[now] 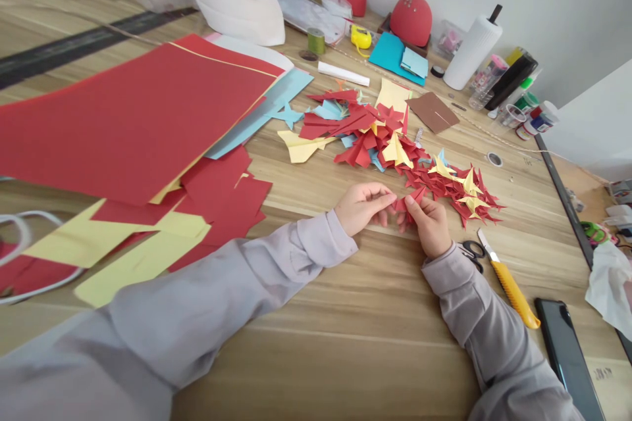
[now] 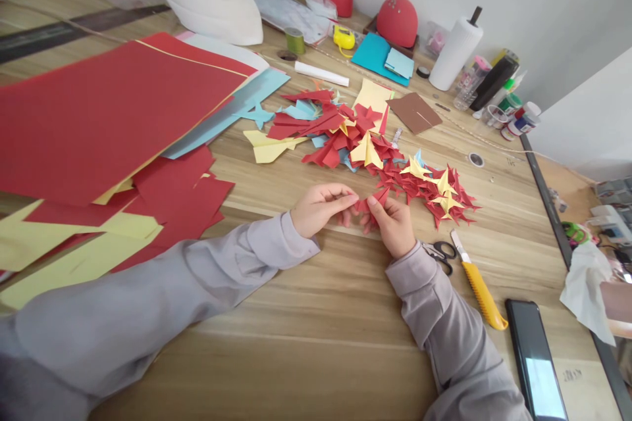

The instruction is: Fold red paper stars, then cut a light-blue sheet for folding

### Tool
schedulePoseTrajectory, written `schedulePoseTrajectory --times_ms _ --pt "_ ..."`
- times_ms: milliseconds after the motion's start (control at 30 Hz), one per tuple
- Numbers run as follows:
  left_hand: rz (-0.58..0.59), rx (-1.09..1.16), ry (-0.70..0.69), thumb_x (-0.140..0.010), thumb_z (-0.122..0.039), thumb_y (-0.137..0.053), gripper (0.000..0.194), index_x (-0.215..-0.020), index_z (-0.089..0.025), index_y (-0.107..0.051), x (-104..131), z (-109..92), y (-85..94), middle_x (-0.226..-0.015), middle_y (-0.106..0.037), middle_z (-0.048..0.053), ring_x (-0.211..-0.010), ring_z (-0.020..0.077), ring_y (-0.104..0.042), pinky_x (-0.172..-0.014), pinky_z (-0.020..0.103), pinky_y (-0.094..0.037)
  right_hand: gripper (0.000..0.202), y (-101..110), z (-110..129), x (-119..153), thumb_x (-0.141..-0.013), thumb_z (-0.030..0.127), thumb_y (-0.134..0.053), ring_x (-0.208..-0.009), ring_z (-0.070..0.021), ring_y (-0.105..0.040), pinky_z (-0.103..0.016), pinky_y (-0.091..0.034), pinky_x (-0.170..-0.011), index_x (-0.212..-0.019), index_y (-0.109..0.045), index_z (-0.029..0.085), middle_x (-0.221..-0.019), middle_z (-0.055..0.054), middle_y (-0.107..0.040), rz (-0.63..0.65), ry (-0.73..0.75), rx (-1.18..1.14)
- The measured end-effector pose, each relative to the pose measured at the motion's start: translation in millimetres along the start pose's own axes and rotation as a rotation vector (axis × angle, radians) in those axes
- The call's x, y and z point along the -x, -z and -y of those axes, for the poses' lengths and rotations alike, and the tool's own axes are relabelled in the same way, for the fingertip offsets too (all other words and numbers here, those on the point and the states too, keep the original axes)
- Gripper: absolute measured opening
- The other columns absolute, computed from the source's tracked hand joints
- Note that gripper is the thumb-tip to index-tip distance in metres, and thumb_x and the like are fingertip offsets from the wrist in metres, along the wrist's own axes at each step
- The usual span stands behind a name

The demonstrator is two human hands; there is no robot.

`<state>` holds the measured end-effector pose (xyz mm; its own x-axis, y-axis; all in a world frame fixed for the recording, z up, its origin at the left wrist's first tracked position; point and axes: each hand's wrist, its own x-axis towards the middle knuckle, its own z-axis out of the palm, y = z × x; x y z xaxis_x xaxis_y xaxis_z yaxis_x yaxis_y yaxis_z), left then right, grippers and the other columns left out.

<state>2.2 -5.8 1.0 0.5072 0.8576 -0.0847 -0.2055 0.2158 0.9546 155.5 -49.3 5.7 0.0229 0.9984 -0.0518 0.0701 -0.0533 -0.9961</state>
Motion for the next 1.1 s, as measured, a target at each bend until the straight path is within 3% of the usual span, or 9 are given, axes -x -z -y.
schedulePoseTrajectory --times_ms 200,567,733,900,1100 --pt "0.012 0.041 0.031 -0.075 -0.038 -0.063 0.027 -0.071 -0.012 -0.059 0.1 -1.0 1.0 -0.058 -0.064 0.003 -0.041 0.0103 -0.056 -0.041 0.021 -0.037 0.038 -0.9 0.9 -0.4 -0.076 0.051 -0.063 -0.038 -0.009 -0.052 -0.022 -0.044 -0.04 -0.062 -0.06 0.017 -0.052 0.001 -0.061 0.0 0.008 -0.017" --pt "-0.01 0.048 0.039 -0.073 -0.027 -0.056 0.018 -0.067 -0.011 -0.061 1.1 -1.9 1.3 -0.053 -0.063 0.003 -0.04 0.0121 -0.056 -0.041 0.022 -0.038 0.04 0.5 -0.1 -0.1 -0.075 0.054 -0.063 -0.041 -0.0107 -0.051 -0.024 -0.044 -0.042 -0.059 -0.057 0.018 -0.05 0.001 -0.058 -0.063 0.01 -0.038" --pt "-0.011 0.011 0.022 -0.071 -0.028 -0.061 0.016 -0.066 -0.012 -0.06 1.7 -1.9 0.6 -0.055 -0.064 0.002 -0.04 0.0105 -0.056 -0.041 0.021 -0.038 0.04 0.6 -1.5 -0.4 -0.076 0.054 -0.062 -0.041 -0.0099 -0.051 -0.023 -0.043 -0.042 -0.061 -0.057 0.018 -0.051 0.002 -0.058 -0.069 0.016 -0.024" --pt "-0.042 -0.031 0.005 -0.064 -0.024 -0.072 0.019 -0.077 -0.013 -0.062 3.1 -2.3 -3.2 -0.048 -0.059 -0.003 -0.041 0.0095 -0.054 -0.043 0.02 -0.04 0.039 0.1 -0.6 -0.2 -0.078 0.053 -0.061 -0.041 -0.0102 -0.052 -0.023 -0.041 -0.041 -0.063 -0.057 0.018 -0.051 0.002 -0.058 -0.023 0.026 0.019" --pt "-0.097 -0.038 -0.049 -0.065 -0.019 -0.071 0.02 -0.081 -0.011 -0.063 1.7 -0.7 -2.5 -0.051 -0.058 -0.003 -0.04 0.0079 -0.053 -0.041 0.018 -0.038 0.034 2.0 -3.2 0.7 -0.079 0.05 -0.061 -0.044 -0.0108 -0.054 -0.024 -0.041 -0.044 -0.066 -0.058 0.018 -0.057 0.001 -0.062 -0.046 0.028 -0.033"
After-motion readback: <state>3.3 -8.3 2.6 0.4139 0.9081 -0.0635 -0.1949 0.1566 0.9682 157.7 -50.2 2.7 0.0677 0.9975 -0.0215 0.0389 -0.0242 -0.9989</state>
